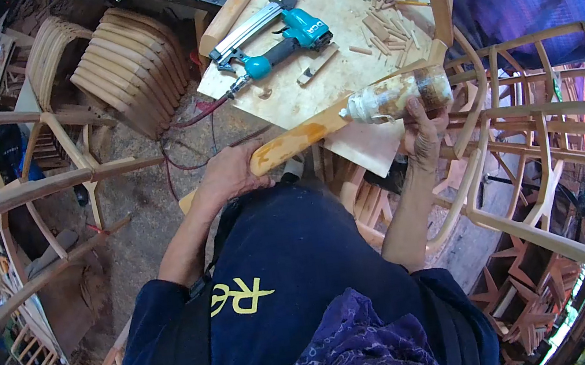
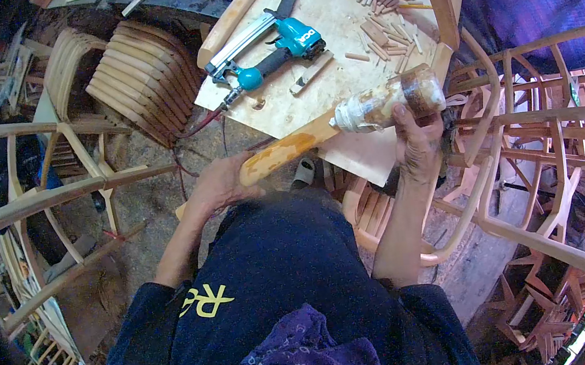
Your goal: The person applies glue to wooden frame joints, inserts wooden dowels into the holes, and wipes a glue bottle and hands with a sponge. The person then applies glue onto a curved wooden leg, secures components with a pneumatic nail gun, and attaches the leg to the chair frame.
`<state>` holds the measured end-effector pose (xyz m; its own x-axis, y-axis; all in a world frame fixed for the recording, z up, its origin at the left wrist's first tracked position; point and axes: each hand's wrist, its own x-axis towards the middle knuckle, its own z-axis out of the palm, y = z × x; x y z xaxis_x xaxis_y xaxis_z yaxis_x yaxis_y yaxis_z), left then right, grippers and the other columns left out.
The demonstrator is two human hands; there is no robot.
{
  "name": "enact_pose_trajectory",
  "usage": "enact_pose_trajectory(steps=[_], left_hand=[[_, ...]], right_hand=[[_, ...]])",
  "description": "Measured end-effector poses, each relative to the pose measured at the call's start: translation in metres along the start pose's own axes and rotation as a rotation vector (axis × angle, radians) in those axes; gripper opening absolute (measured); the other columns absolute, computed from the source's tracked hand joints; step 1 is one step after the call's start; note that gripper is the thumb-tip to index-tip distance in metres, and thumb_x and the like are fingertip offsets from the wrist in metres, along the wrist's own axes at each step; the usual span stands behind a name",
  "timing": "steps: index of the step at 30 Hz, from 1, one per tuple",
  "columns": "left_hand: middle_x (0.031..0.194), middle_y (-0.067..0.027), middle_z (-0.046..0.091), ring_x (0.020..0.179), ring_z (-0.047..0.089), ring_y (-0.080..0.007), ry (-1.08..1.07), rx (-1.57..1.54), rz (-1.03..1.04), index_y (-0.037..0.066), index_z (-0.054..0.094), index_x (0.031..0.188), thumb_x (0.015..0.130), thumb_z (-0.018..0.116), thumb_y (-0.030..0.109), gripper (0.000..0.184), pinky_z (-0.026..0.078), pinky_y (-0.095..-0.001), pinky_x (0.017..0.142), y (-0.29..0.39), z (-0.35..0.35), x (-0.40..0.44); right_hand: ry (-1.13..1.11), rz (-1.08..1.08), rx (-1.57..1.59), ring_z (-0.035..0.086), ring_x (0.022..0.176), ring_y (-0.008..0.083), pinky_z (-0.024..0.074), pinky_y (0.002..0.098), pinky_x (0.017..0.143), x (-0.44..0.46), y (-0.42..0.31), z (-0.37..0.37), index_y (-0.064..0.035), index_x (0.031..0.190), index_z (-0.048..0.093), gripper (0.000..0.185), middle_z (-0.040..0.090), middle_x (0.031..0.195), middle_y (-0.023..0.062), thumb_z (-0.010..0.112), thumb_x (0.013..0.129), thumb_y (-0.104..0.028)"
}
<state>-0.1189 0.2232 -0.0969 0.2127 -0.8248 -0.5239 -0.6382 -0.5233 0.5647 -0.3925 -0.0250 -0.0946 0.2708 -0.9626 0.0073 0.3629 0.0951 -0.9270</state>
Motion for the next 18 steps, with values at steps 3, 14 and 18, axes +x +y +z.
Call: enact_pose_trajectory(steps=[3, 14, 18], left_hand=[[0.106, -0.0195, 0.075, 0.103, 0.070, -0.0409, 0.004, 0.000, 0.016, 0.014, 0.067, 0.127, 0.067, 0.090, 0.038, 0.069, 0.055, -0.0503, 0.090, -0.005, 0.004, 0.002], [0.107, -0.0193, 0.074, 0.103, 0.069, -0.0412, -0.012, -0.005, 0.017, 0.016, 0.065, 0.130, 0.068, 0.090, 0.038, 0.071, 0.055, -0.0511, 0.089, 0.002, -0.005, 0.000], [0.108, -0.0194, 0.074, 0.105, 0.069, -0.0411, -0.038, -0.021, 0.013, 0.018, 0.065, 0.133, 0.068, 0.090, 0.039, 0.073, 0.055, -0.0509, 0.089, 0.005, -0.009, 0.001]], right_hand=[[0.023, 0.020, 0.009, 0.067, 0.110, 0.0204, 0.0569, 0.0346, 0.096, -0.001, 0.004, 0.000, -0.0010, 0.138, 0.054, 0.063, 0.066, 0.125, 0.0111, 0.081, 0.082, 0.005], [0.047, -0.021, 0.035, 0.067, 0.103, 0.0174, 0.0572, 0.0319, 0.092, -0.004, 0.008, 0.017, -0.0035, 0.136, 0.054, 0.062, 0.066, 0.120, 0.0069, 0.082, 0.081, 0.004], [0.032, 0.012, -0.058, 0.067, 0.104, 0.0166, 0.0567, 0.0308, 0.092, -0.008, 0.010, 0.001, -0.0024, 0.134, 0.056, 0.060, 0.066, 0.120, 0.0062, 0.083, 0.081, 0.003]])
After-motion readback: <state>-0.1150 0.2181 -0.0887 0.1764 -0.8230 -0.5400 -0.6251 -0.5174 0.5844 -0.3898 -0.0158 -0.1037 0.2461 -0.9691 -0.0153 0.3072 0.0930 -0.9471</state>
